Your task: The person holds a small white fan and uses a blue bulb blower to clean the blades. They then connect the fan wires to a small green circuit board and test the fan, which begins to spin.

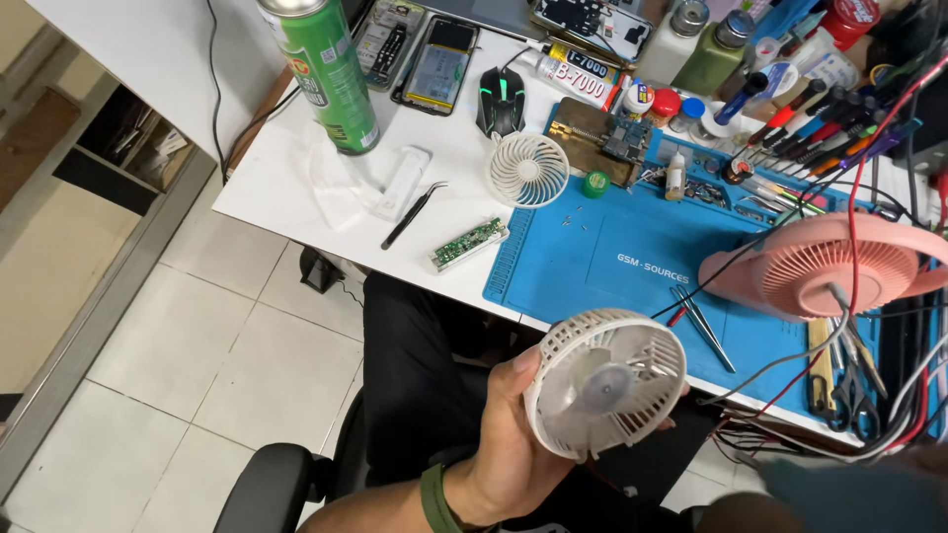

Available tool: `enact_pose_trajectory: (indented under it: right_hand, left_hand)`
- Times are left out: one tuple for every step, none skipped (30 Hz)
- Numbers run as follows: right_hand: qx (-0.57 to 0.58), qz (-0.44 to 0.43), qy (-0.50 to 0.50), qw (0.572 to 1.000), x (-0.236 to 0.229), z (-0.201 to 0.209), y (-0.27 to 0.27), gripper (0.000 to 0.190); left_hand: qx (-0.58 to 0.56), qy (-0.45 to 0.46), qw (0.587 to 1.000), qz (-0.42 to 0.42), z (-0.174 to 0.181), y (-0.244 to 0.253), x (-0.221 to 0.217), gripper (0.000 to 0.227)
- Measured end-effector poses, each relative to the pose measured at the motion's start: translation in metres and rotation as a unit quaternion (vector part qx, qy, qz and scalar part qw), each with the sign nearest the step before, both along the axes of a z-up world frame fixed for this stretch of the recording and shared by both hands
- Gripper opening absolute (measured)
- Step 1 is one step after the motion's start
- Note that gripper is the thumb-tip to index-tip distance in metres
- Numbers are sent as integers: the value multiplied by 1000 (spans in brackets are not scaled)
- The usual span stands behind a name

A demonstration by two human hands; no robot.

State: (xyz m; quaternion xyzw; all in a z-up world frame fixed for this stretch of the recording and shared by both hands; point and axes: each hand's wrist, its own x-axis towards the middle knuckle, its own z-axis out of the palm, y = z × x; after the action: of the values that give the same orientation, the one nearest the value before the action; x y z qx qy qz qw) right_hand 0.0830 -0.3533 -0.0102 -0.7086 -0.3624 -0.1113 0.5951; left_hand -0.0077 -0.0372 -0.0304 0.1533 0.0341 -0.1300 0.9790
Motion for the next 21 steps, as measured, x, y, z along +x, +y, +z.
enact_pose_trajectory:
  right_hand:
    - [16, 6, -8, 1000, -11, 3, 29, 18]
    - [31, 12, -16, 999, -12, 12, 54, 21]
    - [47, 20, -25, 998, -15, 20, 80, 23]
    - [62, 27, -34, 997, -22, 26, 107, 26]
    - [61, 28, -33, 997, -25, 32, 129, 26]
    - [114, -3, -24, 993, -28, 38, 151, 36]
    - [165, -35, -13, 986, -31, 43, 173, 51]
    - [164, -35, -11, 986, -30, 35, 167, 51]
    - [186, -46, -7, 981, -28, 26, 162, 42]
    - [208, -58, -4, 976, -26, 18, 156, 35]
    - [207, -61, -2, 976, -25, 22, 157, 35]
    - [194, -18, -42, 980, -23, 27, 158, 29]
    - [180, 24, -85, 980, -21, 32, 158, 23]
    - [179, 19, -86, 980, -29, 47, 148, 23]
    - [56, 44, -43, 997, -38, 61, 140, 32]
    - [-67, 63, 6, 996, -47, 75, 131, 45]
    - [-65, 57, 9, 996, -44, 54, 143, 45]
    - [104, -55, -39, 992, -41, 32, 154, 44]
    - [267, -173, -77, 945, -39, 11, 164, 52]
    - [266, -184, -77, 943, -43, 18, 167, 52]
    - [280, -145, -63, 947, -47, 26, 168, 48]
  left_hand:
    - [11, -16, 1000, 3, 4, 1, 1, 87]
    - [11, -15, 1000, 2, 0, 0, -2, 87]
    - [18, 1, 999, 28, -5, -1, -3, 81]
    - [25, 17, 998, 54, -9, -1, -5, 77]
    - [23, 19, 998, 55, -11, -1, -6, 77]
    - [7, 50, 997, 54, -13, 0, -7, 77]
    - [-10, 81, 995, 53, -16, 1, -8, 76]
    - [-11, 83, 995, 54, -16, 2, -9, 76]
    - [-10, 80, 996, 49, -17, 4, -9, 76]
    - [-9, 78, 996, 44, -17, 5, -8, 75]
    - [-9, 80, 996, 41, -18, 4, -8, 75]
    - [-14, 62, 997, 44, -18, 2, -8, 73]
    - [-18, 42, 998, 46, -19, 1, -6, 72]
    - [-18, 42, 998, 41, -14, 2, -3, 72]
    - [-6, 47, 997, 60, -10, 4, -2, 74]
    - [7, 51, 995, 79, -6, 5, 0, 77]
    - [10, 54, 996, 73, -5, 10, -2, 77]
    - [-33, 48, 997, 42, -4, 14, -2, 84]
    - [-77, 43, 996, 7, -4, 16, -3, 92]
    - [-77, 45, 996, -3, -8, 13, -8, 92]
    - [-9, 32, 999, -16, -12, 7, -12, 86]
